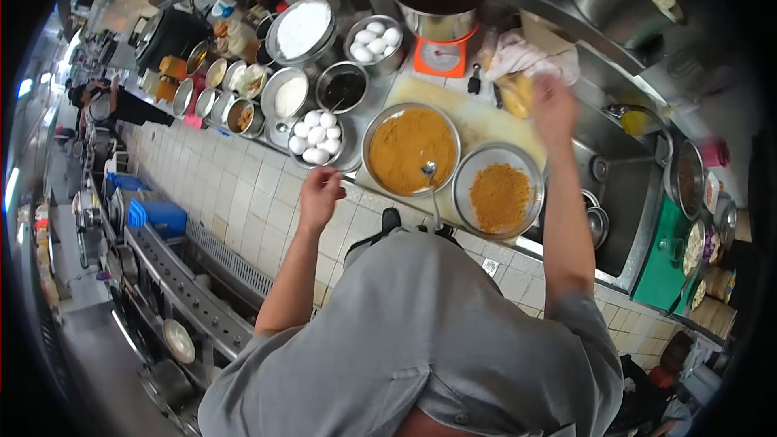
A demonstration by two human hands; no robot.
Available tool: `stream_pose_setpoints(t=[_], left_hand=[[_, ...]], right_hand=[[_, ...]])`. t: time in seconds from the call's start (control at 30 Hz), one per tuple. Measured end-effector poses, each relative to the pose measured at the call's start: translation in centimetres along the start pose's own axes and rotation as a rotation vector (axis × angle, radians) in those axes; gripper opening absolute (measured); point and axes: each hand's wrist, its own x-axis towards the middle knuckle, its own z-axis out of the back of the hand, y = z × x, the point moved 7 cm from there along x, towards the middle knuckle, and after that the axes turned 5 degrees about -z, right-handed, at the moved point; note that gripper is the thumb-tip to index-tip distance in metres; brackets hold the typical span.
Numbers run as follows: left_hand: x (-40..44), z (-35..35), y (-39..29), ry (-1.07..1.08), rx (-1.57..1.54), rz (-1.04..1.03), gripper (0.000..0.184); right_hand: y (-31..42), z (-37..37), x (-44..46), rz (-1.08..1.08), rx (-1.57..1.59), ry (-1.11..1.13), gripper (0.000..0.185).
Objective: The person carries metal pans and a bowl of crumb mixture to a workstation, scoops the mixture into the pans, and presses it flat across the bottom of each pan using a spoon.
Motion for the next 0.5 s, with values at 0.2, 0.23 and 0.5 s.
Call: stream_pose_setpoints(t=[0.2, 0.23, 0.5], left_hand=[[1.6, -5.0, 2.5, 0.217, 0.482, -0.139, 0.077], [2.3, -5.4, 2.0, 0.223, 0.485, -0.145, 0.077], [6.4, -6.5, 0.7, 0.489, 0.592, -0.321, 0.090]], right_hand=[[2.8, -14.1, -21.0, 0.116, -0.504, 0.779, 0.034], [2.3, -15.3, -21.6, 0.064, -0.535, 0.709, 0.035], [4.1, -15.4, -22.7, -0.155, -0.607, 0.305, 0.025]])
